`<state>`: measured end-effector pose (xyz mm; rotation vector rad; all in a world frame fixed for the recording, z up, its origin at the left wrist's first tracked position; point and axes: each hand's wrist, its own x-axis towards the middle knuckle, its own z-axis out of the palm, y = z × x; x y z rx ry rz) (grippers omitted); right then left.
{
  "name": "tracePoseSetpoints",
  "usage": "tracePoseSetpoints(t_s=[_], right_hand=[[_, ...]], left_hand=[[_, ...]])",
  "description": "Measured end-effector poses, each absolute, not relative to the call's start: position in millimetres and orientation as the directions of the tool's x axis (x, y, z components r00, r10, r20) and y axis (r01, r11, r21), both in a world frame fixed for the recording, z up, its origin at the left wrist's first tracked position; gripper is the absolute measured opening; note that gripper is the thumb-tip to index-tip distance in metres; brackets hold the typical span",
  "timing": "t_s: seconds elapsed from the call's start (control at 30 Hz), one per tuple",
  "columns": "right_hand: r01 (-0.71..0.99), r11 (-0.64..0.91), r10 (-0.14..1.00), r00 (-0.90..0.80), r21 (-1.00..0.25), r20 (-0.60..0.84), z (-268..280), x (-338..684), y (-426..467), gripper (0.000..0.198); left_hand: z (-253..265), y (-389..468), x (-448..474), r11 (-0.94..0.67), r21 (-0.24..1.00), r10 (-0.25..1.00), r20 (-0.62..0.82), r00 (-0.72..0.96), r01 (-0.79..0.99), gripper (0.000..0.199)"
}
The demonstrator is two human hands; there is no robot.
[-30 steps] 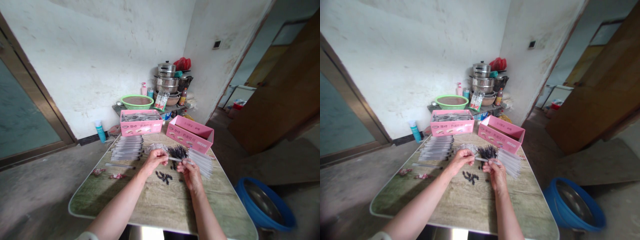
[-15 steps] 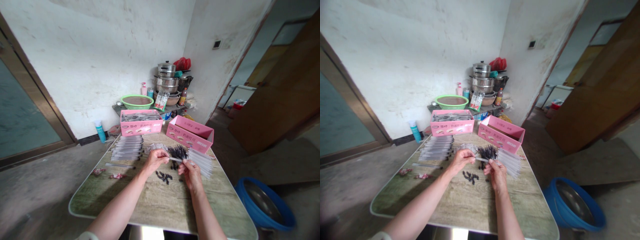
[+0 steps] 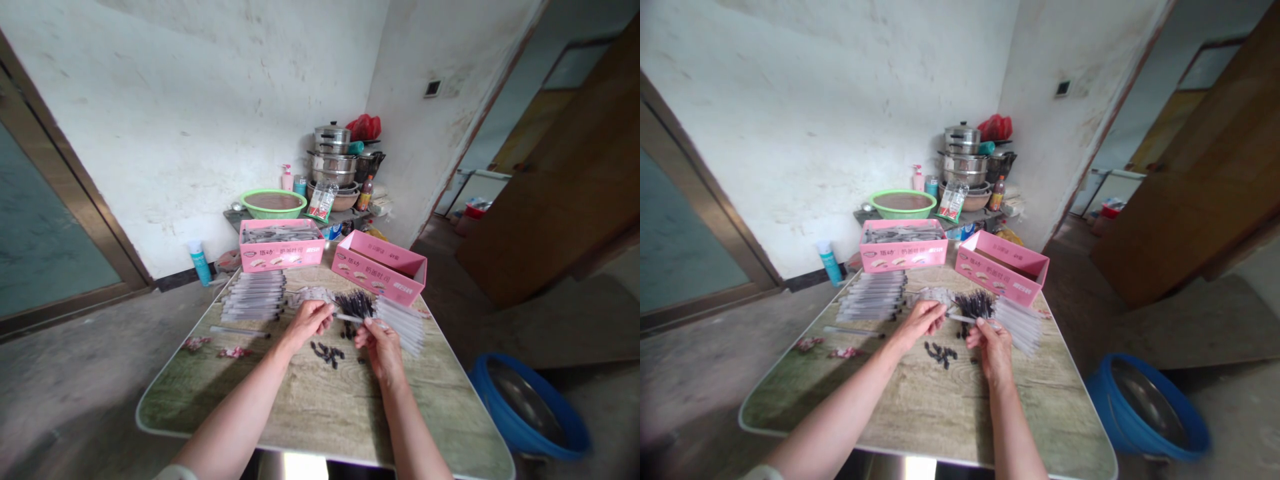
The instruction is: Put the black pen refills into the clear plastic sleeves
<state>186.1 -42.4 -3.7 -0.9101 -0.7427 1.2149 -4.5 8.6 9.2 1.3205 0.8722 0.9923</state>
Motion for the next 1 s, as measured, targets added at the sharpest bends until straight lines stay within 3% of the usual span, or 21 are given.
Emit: tracePoseSetpoints(t_s=[0.23, 0.37, 0.47, 0.57, 0.63, 0.83, 1.0], right_hand=[[-0.442, 0.100, 0.977, 0.214, -0.892, 0.003, -2.2, 185.5, -42.9, 0.031], [-0.453, 0.101, 0.975, 0.221, -0.885, -0.002, -2.5, 185.8, -42.4, 0.030], [-0.453, 0.094, 0.976, 0.216, -0.887, -0.007, -2.2, 185.7, -42.6, 0.030], [-0.449, 0.090, 0.976, 0.215, -0.889, -0.010, -2.1, 185.6, -42.8, 0.030], [-0.443, 0.089, 0.976, 0.218, -0.892, -0.010, -2.6, 185.7, -42.4, 0.031], [-0.442, 0.084, 0.975, 0.221, -0.893, -0.017, -5.4, 186.9, -41.2, 0.032], [-0.423, 0.088, 0.975, 0.222, -0.902, -0.008, -4.3, 186.2, -41.8, 0.033]], left_hand=[[5.5, 10.4, -4.2, -0.020, 0.982, 0.912, 0.096, 0.399, -0.189, 0.040], [7.2, 11.3, -3.2, -0.052, 0.962, 0.914, 0.154, 0.376, -0.267, 0.046], [6.9, 12.0, -3.8, -0.083, 0.985, 0.933, 0.130, 0.336, -0.151, 0.041], [4.1, 12.8, -4.3, -0.093, 0.996, 0.934, 0.091, 0.344, -0.012, 0.050], [2.4, 13.1, -3.8, -0.098, 0.995, 0.925, 0.094, 0.367, -0.008, 0.048], [1.3, 14.3, -1.5, -0.100, 0.969, 0.914, 0.179, 0.364, -0.225, 0.048], [0.6, 13.5, -4.0, -0.089, 0.996, 0.924, 0.087, 0.373, -0.012, 0.049]])
